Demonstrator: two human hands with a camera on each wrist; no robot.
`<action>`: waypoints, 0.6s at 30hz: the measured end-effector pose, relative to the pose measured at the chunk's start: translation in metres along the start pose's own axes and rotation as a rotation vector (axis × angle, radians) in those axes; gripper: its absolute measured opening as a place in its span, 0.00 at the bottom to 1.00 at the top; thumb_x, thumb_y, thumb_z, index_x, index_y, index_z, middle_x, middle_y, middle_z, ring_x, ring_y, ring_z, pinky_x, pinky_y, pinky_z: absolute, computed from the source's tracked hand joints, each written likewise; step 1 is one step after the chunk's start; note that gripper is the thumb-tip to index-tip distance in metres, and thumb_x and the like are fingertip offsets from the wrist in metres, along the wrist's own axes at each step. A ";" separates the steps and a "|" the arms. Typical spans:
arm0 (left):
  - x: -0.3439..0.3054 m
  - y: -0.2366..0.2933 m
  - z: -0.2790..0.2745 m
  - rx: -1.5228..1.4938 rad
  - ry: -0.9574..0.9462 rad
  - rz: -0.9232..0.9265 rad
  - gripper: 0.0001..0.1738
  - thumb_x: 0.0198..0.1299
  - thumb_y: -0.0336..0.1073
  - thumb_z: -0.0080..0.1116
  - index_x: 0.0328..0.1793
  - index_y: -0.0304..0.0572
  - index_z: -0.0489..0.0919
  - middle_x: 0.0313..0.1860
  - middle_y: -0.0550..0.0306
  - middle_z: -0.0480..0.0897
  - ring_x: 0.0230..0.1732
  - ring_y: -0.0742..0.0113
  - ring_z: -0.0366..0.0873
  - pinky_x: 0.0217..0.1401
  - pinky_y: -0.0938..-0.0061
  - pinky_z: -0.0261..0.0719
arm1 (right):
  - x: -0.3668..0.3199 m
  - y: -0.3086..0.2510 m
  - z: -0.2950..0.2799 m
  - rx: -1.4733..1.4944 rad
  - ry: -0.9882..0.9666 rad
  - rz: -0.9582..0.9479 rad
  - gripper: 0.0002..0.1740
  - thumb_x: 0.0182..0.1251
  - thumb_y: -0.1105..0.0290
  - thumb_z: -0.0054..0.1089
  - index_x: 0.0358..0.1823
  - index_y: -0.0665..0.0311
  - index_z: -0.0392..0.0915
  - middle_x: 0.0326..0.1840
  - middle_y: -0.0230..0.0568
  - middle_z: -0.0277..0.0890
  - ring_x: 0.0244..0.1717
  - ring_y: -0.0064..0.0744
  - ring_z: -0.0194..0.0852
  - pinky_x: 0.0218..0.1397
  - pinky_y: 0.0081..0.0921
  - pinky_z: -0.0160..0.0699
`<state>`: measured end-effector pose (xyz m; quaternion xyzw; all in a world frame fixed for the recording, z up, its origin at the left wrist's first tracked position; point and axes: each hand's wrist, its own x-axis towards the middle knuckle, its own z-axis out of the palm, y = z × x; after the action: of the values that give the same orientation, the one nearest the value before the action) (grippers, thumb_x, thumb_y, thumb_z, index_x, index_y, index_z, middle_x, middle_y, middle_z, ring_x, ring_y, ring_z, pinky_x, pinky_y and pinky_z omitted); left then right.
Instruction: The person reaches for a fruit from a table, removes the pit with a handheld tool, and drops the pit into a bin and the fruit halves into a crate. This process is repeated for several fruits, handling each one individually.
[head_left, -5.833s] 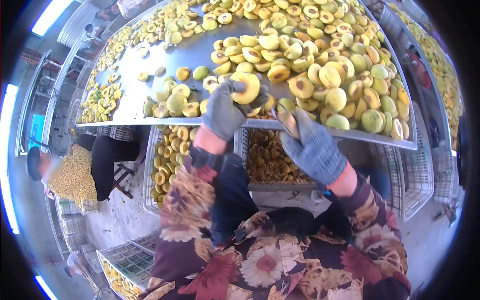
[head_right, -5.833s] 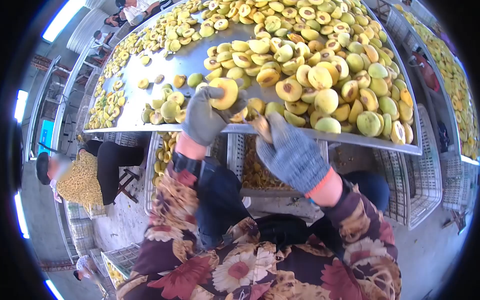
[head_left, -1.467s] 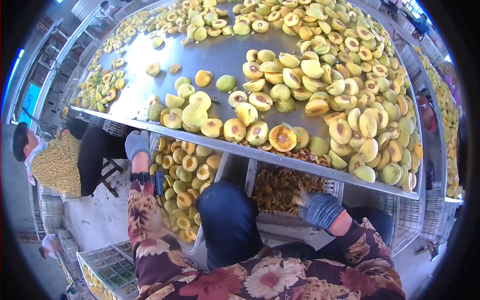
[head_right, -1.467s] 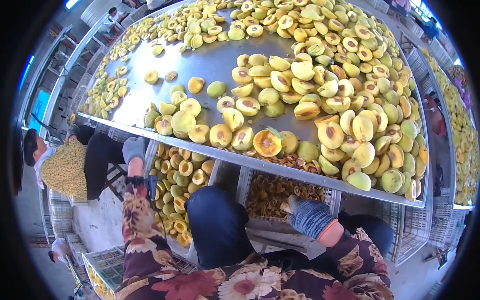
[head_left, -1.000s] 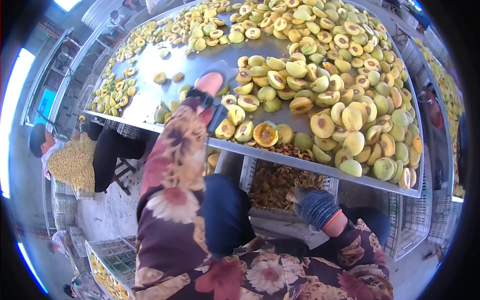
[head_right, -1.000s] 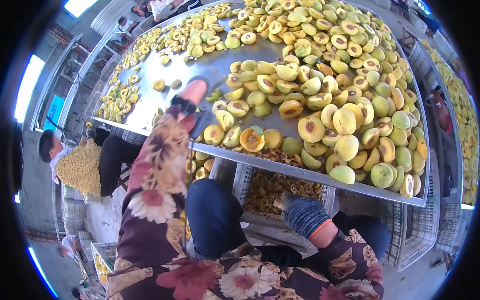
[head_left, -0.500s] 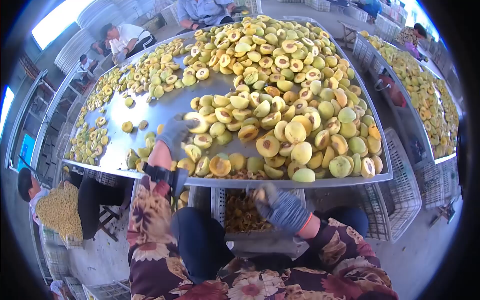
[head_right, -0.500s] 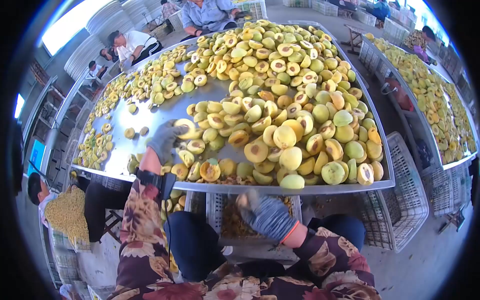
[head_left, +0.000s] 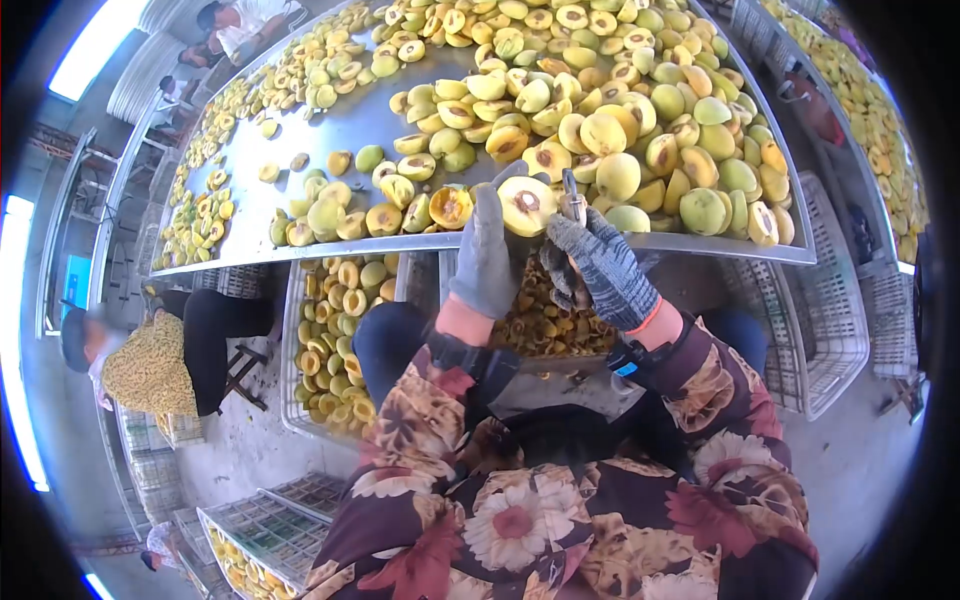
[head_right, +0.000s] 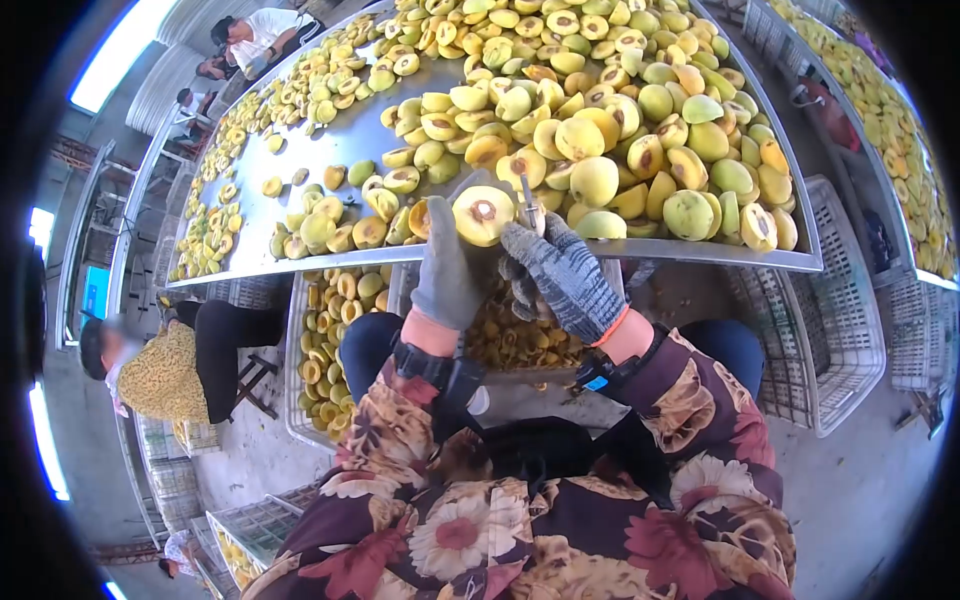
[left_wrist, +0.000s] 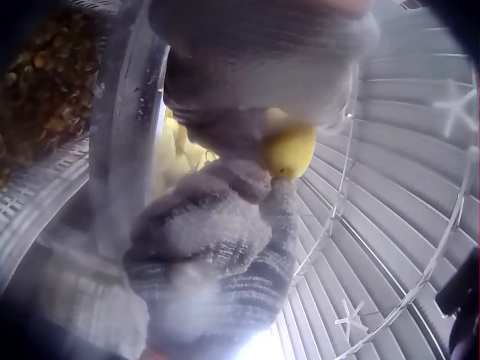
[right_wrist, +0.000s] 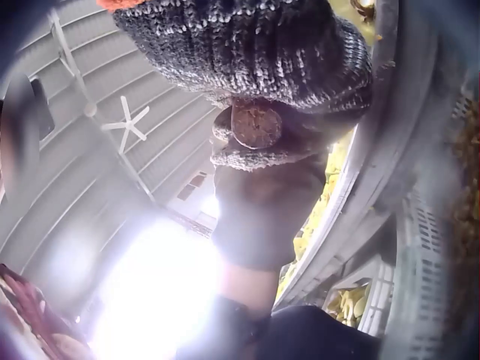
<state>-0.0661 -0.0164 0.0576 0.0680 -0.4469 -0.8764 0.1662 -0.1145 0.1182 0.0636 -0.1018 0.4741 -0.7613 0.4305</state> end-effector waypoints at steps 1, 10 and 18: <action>-0.001 -0.003 0.000 0.075 -0.028 0.090 0.33 0.68 0.60 0.40 0.63 0.38 0.68 0.51 0.55 0.78 0.50 0.67 0.76 0.55 0.71 0.75 | -0.001 0.002 0.000 -0.111 0.020 -0.023 0.13 0.69 0.60 0.54 0.47 0.59 0.68 0.24 0.31 0.72 0.14 0.19 0.65 0.16 0.19 0.65; 0.008 -0.014 -0.012 0.028 -0.012 -0.005 0.27 0.72 0.52 0.37 0.59 0.36 0.70 0.51 0.48 0.77 0.51 0.60 0.76 0.57 0.66 0.75 | 0.005 0.027 -0.023 -1.316 0.224 -0.405 0.30 0.60 0.57 0.57 0.56 0.74 0.67 0.33 0.62 0.78 0.37 0.57 0.79 0.42 0.46 0.77; -0.003 -0.018 0.001 0.644 0.026 0.223 0.18 0.66 0.32 0.49 0.60 0.32 0.68 0.52 0.48 0.77 0.51 0.67 0.75 0.56 0.74 0.74 | 0.011 0.034 -0.023 -1.317 0.227 -0.347 0.21 0.60 0.60 0.57 0.49 0.64 0.68 0.34 0.58 0.77 0.39 0.59 0.76 0.41 0.46 0.75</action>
<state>-0.0677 -0.0048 0.0438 0.0790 -0.7032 -0.6657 0.2368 -0.1157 0.1184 0.0208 -0.3360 0.8568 -0.3786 0.0983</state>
